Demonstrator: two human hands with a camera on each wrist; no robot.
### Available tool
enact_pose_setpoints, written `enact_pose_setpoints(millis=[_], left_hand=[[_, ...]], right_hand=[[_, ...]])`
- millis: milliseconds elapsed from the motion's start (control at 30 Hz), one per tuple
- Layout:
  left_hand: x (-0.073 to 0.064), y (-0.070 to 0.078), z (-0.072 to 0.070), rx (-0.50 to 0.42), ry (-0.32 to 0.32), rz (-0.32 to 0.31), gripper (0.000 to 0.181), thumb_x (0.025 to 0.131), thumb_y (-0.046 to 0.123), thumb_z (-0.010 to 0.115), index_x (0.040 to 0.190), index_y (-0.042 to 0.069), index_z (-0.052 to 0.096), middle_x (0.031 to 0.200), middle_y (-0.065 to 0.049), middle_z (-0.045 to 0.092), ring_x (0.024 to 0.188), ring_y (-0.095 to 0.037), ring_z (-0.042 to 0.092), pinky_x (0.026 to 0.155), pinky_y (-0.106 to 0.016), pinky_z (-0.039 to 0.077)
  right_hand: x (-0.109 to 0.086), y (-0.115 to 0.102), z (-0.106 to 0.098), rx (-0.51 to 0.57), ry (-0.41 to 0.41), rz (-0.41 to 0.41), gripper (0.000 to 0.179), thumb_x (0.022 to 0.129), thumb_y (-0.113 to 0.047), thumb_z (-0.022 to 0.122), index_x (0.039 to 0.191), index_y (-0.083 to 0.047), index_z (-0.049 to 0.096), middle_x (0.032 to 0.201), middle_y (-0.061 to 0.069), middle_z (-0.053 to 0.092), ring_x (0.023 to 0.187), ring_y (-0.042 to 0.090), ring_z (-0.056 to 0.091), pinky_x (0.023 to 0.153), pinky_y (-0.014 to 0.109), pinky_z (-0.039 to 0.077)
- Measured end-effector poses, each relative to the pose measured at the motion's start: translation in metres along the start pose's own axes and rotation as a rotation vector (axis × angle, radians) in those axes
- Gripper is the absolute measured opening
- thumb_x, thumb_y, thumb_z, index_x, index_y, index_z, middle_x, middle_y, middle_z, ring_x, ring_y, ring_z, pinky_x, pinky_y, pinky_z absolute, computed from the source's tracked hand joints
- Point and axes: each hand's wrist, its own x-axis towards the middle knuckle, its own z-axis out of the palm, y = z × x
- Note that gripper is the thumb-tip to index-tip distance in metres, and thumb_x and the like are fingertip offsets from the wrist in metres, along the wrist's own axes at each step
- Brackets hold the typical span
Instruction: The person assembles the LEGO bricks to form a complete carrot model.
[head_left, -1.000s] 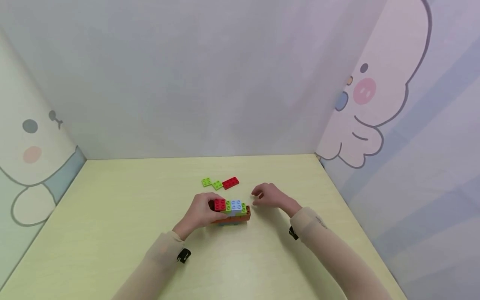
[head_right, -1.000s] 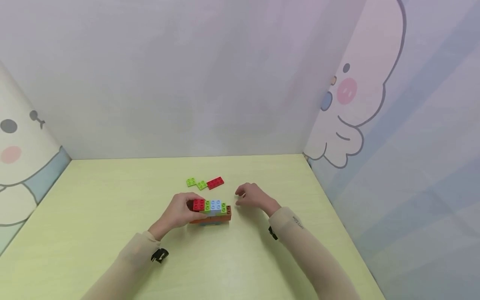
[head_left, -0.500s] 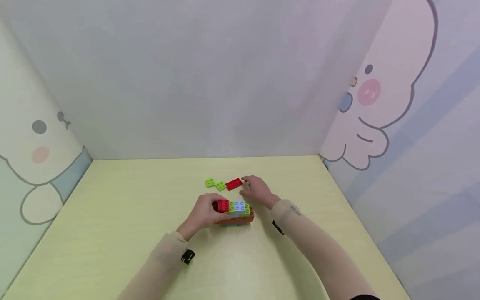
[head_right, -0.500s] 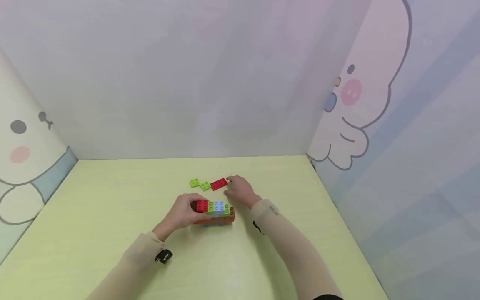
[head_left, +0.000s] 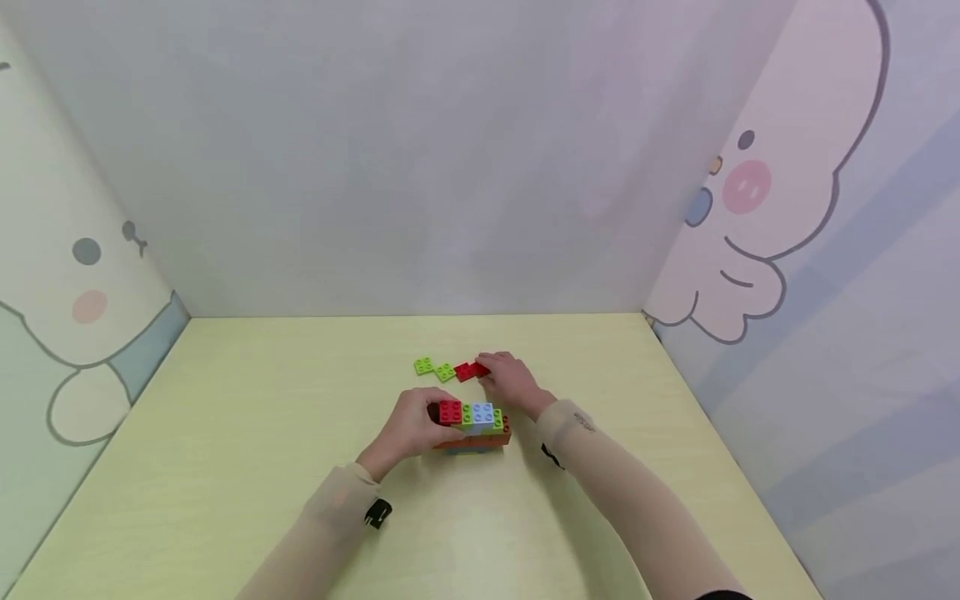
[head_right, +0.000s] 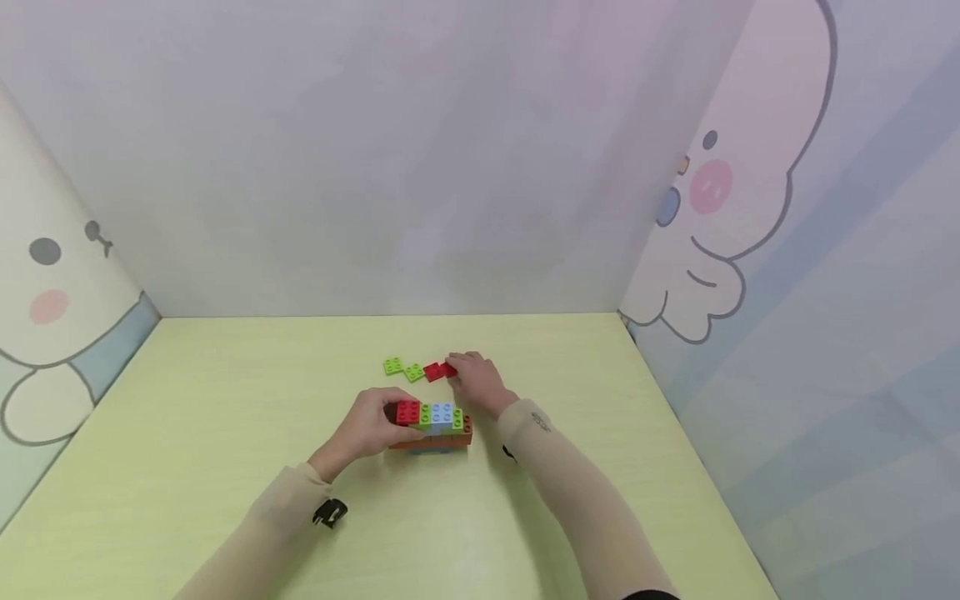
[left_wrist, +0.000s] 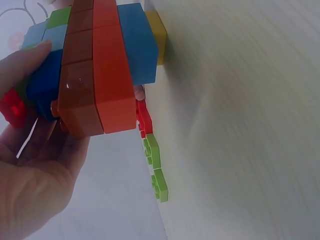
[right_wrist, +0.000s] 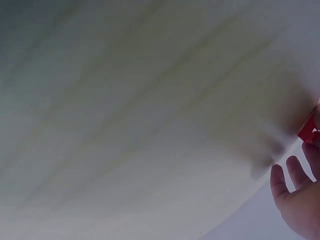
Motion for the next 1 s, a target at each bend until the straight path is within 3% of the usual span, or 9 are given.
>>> enact_pose_setpoints(millis=[167, 467, 767, 1000], left_hand=[[0.001, 0.001, 0.000, 0.000, 0.003, -0.009, 0.034, 0.068, 0.019, 0.088, 0.099, 0.014, 0.072, 0.092, 0.006, 0.064, 0.086, -0.016, 0.056, 0.073, -0.032, 0.048], [0.001, 0.002, -0.001, -0.008, 0.004, -0.016, 0.035, 0.067, 0.019, 0.089, 0.098, 0.013, 0.073, 0.093, 0.004, 0.065, 0.086, -0.016, 0.056, 0.073, -0.032, 0.048], [0.001, 0.004, -0.003, -0.002, -0.005, -0.043, 0.036, 0.067, 0.016, 0.088, 0.099, 0.013, 0.073, 0.093, 0.005, 0.064, 0.085, -0.017, 0.056, 0.071, -0.031, 0.049], [0.002, 0.002, 0.001, -0.012, 0.001, -0.039, 0.034, 0.066, 0.015, 0.089, 0.097, 0.014, 0.073, 0.091, 0.005, 0.064, 0.084, -0.016, 0.056, 0.070, -0.032, 0.049]], right_hand=[[-0.005, 0.008, -0.005, 0.042, 0.007, -0.009, 0.027, 0.090, -0.021, 0.069, 0.115, -0.011, 0.066, 0.102, -0.001, 0.065, 0.091, 0.016, 0.056, 0.086, 0.033, 0.046], [-0.026, 0.010, -0.015, 0.077, -0.048, -0.040, 0.033, 0.088, -0.021, 0.071, 0.118, -0.007, 0.067, 0.103, 0.003, 0.064, 0.094, 0.016, 0.056, 0.084, 0.031, 0.047], [-0.056, -0.013, -0.054, 0.140, 0.000, -0.132, 0.024, 0.087, -0.015, 0.071, 0.110, -0.007, 0.069, 0.100, 0.000, 0.064, 0.091, 0.011, 0.057, 0.078, 0.027, 0.048], [-0.081, -0.031, -0.083, 0.247, 0.024, -0.164, 0.033, 0.090, -0.015, 0.067, 0.122, -0.005, 0.063, 0.105, 0.000, 0.064, 0.094, 0.011, 0.058, 0.075, 0.028, 0.050]])
